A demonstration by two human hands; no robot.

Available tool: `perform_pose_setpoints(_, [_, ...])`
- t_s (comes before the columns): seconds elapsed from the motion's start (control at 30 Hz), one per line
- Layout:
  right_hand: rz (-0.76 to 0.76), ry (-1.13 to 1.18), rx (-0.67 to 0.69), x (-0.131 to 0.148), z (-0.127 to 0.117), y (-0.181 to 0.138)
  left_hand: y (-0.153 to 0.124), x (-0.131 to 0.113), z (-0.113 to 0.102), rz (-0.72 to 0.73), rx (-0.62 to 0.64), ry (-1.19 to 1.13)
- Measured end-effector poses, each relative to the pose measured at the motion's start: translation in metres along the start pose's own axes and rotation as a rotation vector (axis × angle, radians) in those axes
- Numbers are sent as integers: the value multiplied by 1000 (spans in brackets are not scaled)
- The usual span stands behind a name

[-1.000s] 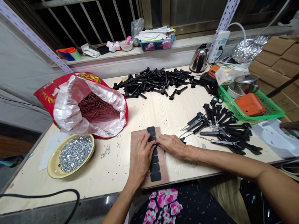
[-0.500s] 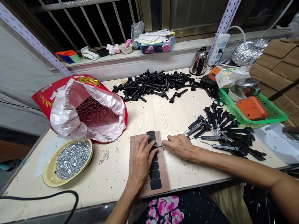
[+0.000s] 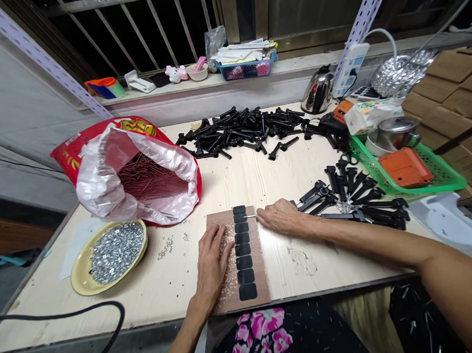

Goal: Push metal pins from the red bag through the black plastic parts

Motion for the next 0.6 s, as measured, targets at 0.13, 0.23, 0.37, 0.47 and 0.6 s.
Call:
perform_pose_setpoints(0.13, [-41,-20,-12,-1,-3,1,1,0,0,-4,-12,-8])
perform_pose_setpoints(0.23, [-79,-9,-13,5,-5,-3,1,-1,0,2,-7,-11])
perform_pose_setpoints(0.37, [-150,46,13,13,-7,-8,1,0,1,8,-5,0])
perform_pose_setpoints(0.47, [-110,91,35,14,-5,-9,1,0,2,5,-4,14])
perform_pose_setpoints(0.6, [-253,137,69,29,1,-8,1,0,3,12,7,16])
Point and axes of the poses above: each hand's wrist, its own y-axis towards the middle knuckle, its own z-axis out of the palm, x = y × z, the point moved 6 cm from there along y, towards the middle knuckle, and after that the axes turned 13 degrees about -z, right-handed, at the moved point
